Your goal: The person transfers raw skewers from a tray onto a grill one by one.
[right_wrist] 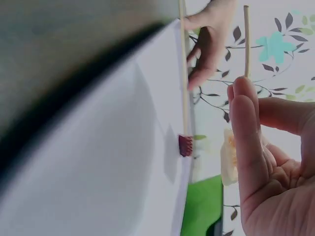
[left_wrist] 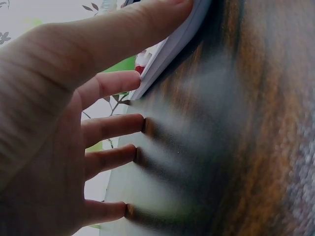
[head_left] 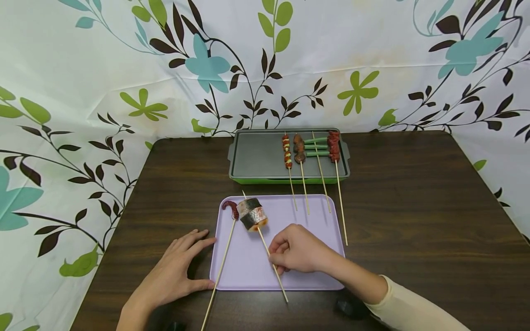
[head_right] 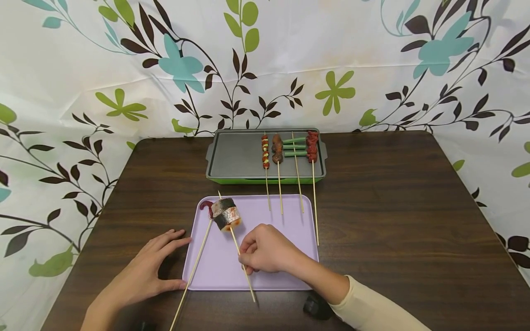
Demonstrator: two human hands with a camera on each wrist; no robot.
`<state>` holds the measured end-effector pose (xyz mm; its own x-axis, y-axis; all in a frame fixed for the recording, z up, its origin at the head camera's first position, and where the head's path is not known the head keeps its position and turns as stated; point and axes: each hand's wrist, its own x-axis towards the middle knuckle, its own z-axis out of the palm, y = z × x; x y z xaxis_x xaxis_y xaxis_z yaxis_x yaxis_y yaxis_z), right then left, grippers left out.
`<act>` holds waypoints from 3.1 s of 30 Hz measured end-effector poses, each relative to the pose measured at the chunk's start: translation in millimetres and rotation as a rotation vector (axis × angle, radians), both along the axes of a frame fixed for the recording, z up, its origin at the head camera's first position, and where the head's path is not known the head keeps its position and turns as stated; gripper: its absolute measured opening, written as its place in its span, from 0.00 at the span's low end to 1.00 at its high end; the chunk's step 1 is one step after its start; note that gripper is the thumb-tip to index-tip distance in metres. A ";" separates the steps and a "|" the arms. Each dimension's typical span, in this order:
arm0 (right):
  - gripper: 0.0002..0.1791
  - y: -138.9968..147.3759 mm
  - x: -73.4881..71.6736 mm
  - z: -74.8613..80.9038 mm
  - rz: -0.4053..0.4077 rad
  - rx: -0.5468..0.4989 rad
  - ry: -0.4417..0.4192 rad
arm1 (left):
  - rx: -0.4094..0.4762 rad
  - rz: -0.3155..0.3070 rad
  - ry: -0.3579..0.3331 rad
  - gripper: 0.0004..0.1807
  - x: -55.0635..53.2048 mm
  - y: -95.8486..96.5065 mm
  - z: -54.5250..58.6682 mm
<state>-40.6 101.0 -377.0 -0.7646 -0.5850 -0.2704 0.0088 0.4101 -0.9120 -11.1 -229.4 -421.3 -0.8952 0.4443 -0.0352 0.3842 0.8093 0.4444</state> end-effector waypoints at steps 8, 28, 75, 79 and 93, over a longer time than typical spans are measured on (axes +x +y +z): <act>0.04 5.0 -20.5 16.5 -0.047 -0.093 -0.017 | 0.006 -0.001 -0.004 0.51 0.3 0.3 0.3; 0.07 6.7 -84.9 33.0 -0.254 -0.080 -0.051 | 0.024 -0.015 0.013 0.51 0.8 -0.8 -1.3; 0.09 -3.2 -129.0 21.4 -0.380 0.143 -0.024 | 0.020 -0.006 0.000 0.51 0.1 -0.6 -0.5; 0.08 -3.7 -127.5 22.5 -0.367 0.222 0.020 | 0.019 -0.009 0.003 0.51 0.7 -0.1 -0.7; 0.09 -3.7 -124.0 23.8 -0.359 0.309 0.087 | 0.028 -0.010 0.008 0.51 1.6 0.4 -1.4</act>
<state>-164.6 97.3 -353.3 -0.9311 -0.1822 -0.3159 0.1284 0.6470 -0.7516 -9.5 -229.0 -422.7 -0.8908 0.4541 -0.0159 0.3958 0.7928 0.4635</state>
